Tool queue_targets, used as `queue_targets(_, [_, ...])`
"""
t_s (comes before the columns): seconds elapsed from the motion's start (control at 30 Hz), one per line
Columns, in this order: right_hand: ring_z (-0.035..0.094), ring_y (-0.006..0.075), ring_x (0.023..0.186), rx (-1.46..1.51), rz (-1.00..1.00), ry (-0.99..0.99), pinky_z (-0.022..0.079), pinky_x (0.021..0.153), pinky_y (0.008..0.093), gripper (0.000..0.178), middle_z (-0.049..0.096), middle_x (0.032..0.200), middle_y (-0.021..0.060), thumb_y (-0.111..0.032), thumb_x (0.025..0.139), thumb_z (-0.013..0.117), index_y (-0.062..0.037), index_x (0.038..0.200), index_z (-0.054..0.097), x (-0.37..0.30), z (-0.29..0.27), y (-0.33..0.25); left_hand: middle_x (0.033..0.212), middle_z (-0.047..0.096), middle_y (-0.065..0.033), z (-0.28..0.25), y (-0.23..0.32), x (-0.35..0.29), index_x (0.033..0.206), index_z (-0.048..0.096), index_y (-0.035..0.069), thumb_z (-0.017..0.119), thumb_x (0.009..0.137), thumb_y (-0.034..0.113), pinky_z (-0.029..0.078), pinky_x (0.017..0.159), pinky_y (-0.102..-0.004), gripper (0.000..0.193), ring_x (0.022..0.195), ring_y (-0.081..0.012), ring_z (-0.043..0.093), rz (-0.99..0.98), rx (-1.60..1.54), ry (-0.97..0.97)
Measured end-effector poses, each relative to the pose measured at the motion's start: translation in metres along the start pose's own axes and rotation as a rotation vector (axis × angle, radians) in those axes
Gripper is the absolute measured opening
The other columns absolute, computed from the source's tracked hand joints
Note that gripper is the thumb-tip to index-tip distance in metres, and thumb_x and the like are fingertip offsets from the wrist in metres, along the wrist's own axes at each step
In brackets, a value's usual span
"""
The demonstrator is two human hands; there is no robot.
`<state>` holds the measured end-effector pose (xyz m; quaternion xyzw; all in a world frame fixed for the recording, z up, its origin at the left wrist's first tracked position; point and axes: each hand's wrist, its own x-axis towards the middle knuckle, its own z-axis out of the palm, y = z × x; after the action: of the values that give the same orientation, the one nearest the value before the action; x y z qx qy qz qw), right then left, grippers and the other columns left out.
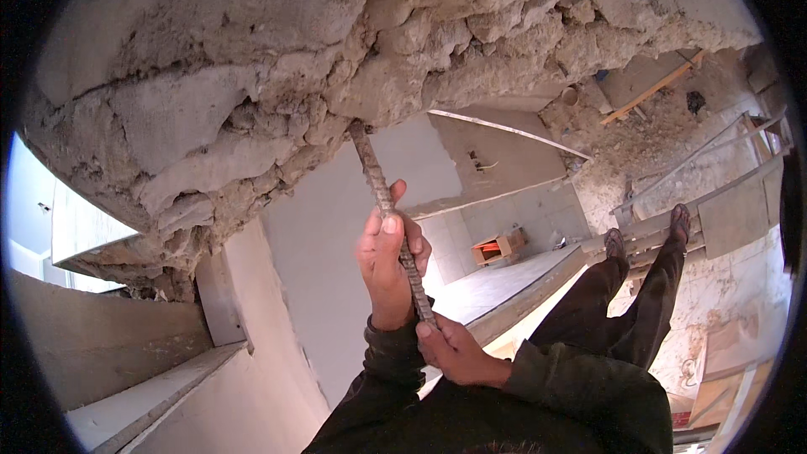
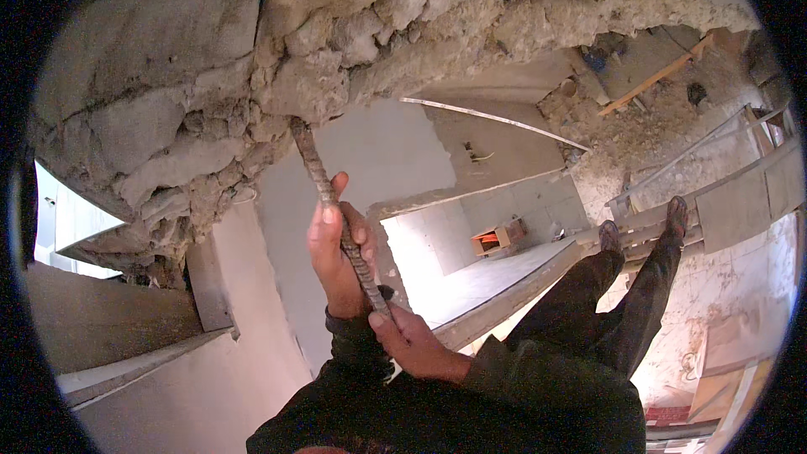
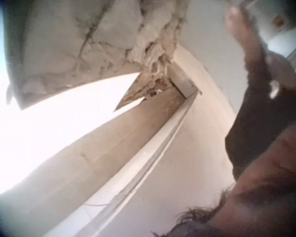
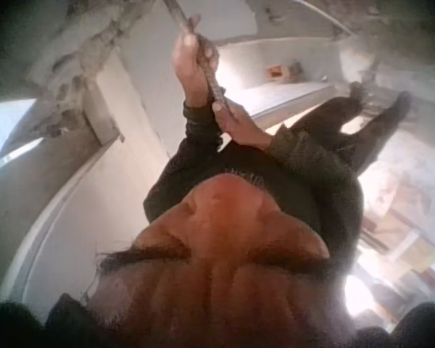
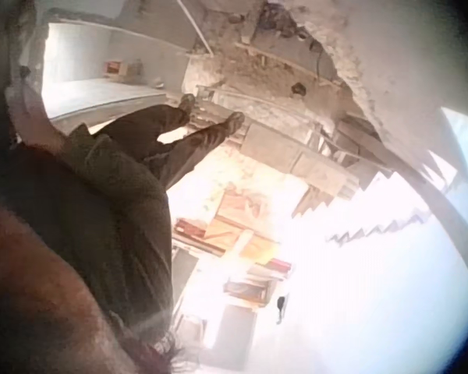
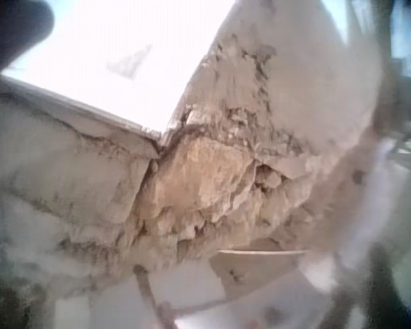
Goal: The person uses a length of rebar to manipulate a hole in a stone or concrete ceiling structure by hand.
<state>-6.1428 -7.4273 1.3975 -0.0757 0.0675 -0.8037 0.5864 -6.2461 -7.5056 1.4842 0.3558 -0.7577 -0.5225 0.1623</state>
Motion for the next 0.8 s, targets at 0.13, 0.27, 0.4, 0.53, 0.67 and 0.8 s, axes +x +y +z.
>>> queue_targets(0.13, [0.036, 0.005, 0.055, -0.019, -0.108, 0.035, 0.033, 0.048, 0.0236, 0.032, 0.039, 0.061, -0.0048, -0.033, 0.094, 0.041, -0.0017, 0.093, 0.049, 0.022, -0.001, 0.014, 0.06, 0.041, -0.0002, -0.01, -0.005, 0.007, 0.126, 0.035, -0.008, 0.045, 0.09, 0.021, 0.029, 0.04, -0.0177, 0.047, 0.046, -0.0052, 0.035, 0.055, 0.064, -0.039])
queue_targets(0.27, [0.033, 0.0034, 0.051, 0.182, 0.019, -0.002, 0.029, 0.044, 0.0209, 0.029, 0.037, 0.06, -0.007, -0.033, 0.094, 0.043, -0.0093, 0.078, 0.045, -0.002, 0.0, -0.006, 0.059, 0.038, 0.0007, 0.0, -0.003, 0.003, 0.13, 0.031, -0.005, 0.046, 0.091, 0.022, 0.029, 0.042, -0.0188, 0.05, 0.047, -0.0052, 0.034, 0.027, 0.012, -0.055])
queue_targets(0.4, [0.028, 0.0057, 0.049, 0.365, 0.19, -0.006, 0.024, 0.043, 0.0209, 0.026, 0.033, 0.059, -0.0037, -0.03, 0.094, 0.045, -0.0087, 0.079, 0.042, -0.026, -0.009, -0.031, 0.058, 0.036, 0.0016, 0.021, -0.002, -0.005, 0.132, 0.029, -0.002, 0.045, 0.091, 0.023, 0.03, 0.039, -0.0183, 0.05, 0.044, -0.0051, 0.034, -0.007, -0.066, -0.012])
queue_targets(0.53, [0.028, 0.0049, 0.051, 0.266, 0.232, 0.013, 0.023, 0.044, 0.0199, 0.028, 0.034, 0.061, -0.0037, -0.032, 0.093, 0.045, -0.0083, 0.078, 0.044, -0.036, -0.029, -0.052, 0.058, 0.036, 0.0017, 0.028, -0.016, -0.002, 0.133, 0.028, 0.002, 0.044, 0.092, 0.027, 0.031, 0.035, -0.0186, 0.051, 0.04, -0.0053, 0.034, 0.04, -0.116, 0.052])
queue_targets(0.67, [0.031, 0.0028, 0.052, 0.041, 0.249, 0.08, 0.026, 0.044, 0.0208, 0.033, 0.037, 0.06, -0.0073, -0.037, 0.093, 0.046, -0.0082, 0.075, 0.048, -0.043, -0.055, -0.069, 0.058, 0.036, 0.0012, 0.043, -0.031, 0.002, 0.134, 0.027, 0.004, 0.043, 0.092, 0.03, 0.032, 0.035, -0.0191, 0.052, 0.042, -0.0062, 0.036, 0.099, -0.187, 0.07])
queue_targets(0.8, [0.03, 0.0052, 0.058, -0.322, 0.071, 0.119, 0.028, 0.047, 0.0242, 0.039, 0.035, 0.059, -0.005, -0.036, 0.091, 0.049, -0.0041, 0.069, 0.046, -0.038, -0.081, -0.084, 0.058, 0.036, 0.0005, 0.055, -0.041, 0.006, 0.133, 0.028, 0.005, 0.041, 0.092, 0.033, 0.034, 0.039, -0.0198, 0.052, 0.045, -0.0079, 0.038, 0.152, -0.188, 0.077])
